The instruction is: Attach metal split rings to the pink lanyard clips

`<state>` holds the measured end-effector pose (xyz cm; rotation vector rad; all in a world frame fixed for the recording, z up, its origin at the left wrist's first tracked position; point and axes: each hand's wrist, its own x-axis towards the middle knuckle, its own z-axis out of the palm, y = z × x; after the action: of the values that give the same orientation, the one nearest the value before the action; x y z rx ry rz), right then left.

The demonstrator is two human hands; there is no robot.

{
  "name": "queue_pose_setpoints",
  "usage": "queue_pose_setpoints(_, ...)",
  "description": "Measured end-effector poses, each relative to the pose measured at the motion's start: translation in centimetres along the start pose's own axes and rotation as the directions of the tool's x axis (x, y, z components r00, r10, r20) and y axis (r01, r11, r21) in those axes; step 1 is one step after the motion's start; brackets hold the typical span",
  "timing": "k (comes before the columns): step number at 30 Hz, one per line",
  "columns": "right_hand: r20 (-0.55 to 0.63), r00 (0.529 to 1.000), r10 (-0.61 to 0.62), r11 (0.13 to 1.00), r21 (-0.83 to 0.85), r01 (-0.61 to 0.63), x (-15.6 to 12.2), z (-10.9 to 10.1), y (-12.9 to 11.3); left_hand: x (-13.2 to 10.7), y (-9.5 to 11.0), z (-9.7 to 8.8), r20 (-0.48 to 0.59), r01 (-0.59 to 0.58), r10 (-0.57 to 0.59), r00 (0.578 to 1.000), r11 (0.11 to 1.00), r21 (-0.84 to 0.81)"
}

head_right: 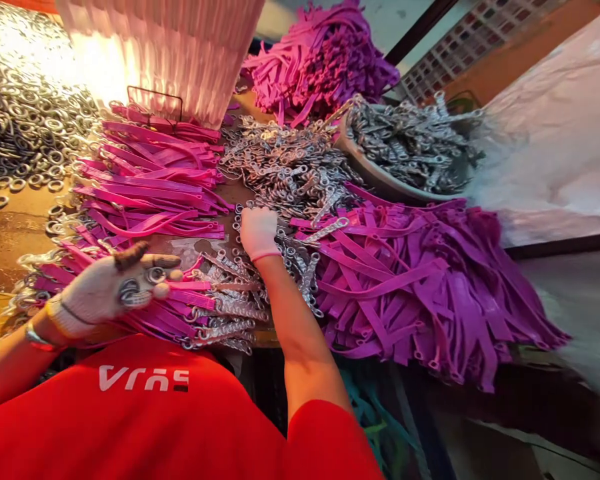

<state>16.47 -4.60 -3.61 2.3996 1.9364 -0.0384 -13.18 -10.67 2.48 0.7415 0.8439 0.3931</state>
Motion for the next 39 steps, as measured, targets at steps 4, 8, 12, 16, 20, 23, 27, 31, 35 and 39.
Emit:
queue_pose_setpoints(4,-0.01,1.0,0.006,0.997,0.074,-0.006,0.3,1.2,-0.2,0.5,-1.3,0.5,0.032,0.044,-0.04,0.999,0.99,-0.133)
queue_pose_setpoints(8,-0.082,0.996,-0.035,0.977,0.207,0.051,-2.8,0.5,-0.6,-0.2,-2.3,0.5,-0.033,-0.037,0.038,0.999,0.998,0.042)
queue_pose_setpoints(12,-0.185,0.963,-0.196,0.714,0.646,0.269,-8.7,-2.3,-2.8,-0.5,-2.5,0.9,-0.06,-0.105,0.115,0.991,0.983,0.149)
queue_pose_setpoints(16,-0.18,0.92,-0.349,0.616,0.696,0.37,-14.0,-4.8,-5.7,-0.6,-3.2,1.7,-0.125,-0.186,0.206,0.971,0.97,0.154)
queue_pose_setpoints(20,-0.196,0.882,-0.429,0.624,0.642,0.446,-15.8,-4.8,-7.5,-0.7,-4.0,2.0,-0.138,-0.246,0.271,0.953,0.954,0.172)
queue_pose_setpoints(23,-0.218,0.877,-0.428,0.694,0.543,0.473,-15.8,-4.1,-7.9,-0.8,-3.9,1.7,-0.068,-0.308,0.361,0.93,0.867,0.391)
queue_pose_setpoints(27,-0.244,0.86,-0.448,0.78,0.364,0.509,-15.8,-3.5,-8.3,-0.6,-3.4,1.3,-0.024,-0.275,0.328,0.944,0.827,0.491)
queue_pose_setpoints(31,-0.273,0.875,-0.399,0.859,0.221,0.461,-16.5,-3.0,-8.7,0.2,-3.4,1.4,-0.046,-0.151,0.169,0.985,0.953,0.262)
queue_pose_setpoints(35,-0.277,0.923,-0.267,0.807,0.459,0.371,-16.6,-2.8,-7.6,2.3,-1.0,1.7,0.023,-0.292,0.324,0.946,0.819,0.494)
queue_pose_setpoints(39,-0.265,0.963,-0.049,0.687,0.691,0.226,-15.7,-2.7,-6.0,6.8,3.4,1.8,0.088,-0.211,0.454,0.887,0.228,0.951)
